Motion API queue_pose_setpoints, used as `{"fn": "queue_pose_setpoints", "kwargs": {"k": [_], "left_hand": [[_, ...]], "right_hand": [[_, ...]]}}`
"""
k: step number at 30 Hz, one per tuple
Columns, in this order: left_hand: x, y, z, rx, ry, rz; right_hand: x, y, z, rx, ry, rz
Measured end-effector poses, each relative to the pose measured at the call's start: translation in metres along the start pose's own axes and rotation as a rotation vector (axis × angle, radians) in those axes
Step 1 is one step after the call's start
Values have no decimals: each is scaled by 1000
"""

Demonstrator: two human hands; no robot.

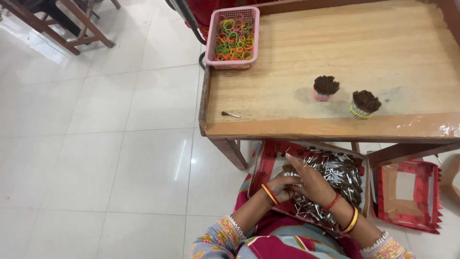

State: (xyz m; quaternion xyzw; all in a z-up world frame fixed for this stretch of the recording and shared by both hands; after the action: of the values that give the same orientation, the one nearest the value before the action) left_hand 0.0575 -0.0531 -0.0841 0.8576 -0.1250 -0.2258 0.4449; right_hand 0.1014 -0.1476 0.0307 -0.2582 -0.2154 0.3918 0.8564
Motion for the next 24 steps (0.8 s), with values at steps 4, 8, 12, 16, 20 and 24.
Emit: {"fn": "queue_pose_setpoints", "kwargs": {"k": [4,8,12,16,20,24], "left_hand": [[20,-17,10,165,139,-3],[21,2,0,714,479,-39],[25,0,4,724,497,-2],[18,3,1,874,477,21],[-4,49,-29,718,286,67],[-8,55,-33,-292,-15,-12]], "right_hand": [[8,-18,27,31,-36,8],[11,-20,13,-66,70,-38],[13,-19,9,-147,236,5],[5,-9,-3,46,172,-79],[-6,-8,-28,275,154,-249],[-5,-39,-3,104,100,-480]]}}
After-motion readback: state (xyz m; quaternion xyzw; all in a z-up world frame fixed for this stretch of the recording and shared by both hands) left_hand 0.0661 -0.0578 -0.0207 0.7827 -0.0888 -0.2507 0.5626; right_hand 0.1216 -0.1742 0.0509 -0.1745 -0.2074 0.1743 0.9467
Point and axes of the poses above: each hand's wrist, its own x-axis towards the middle knuckle, its own y-axis out of the palm, z = x × y, the point moved 5 cm from there along x, towards the middle knuckle, and after that the axes turned 6 degrees about x, right-handed, at the moved point
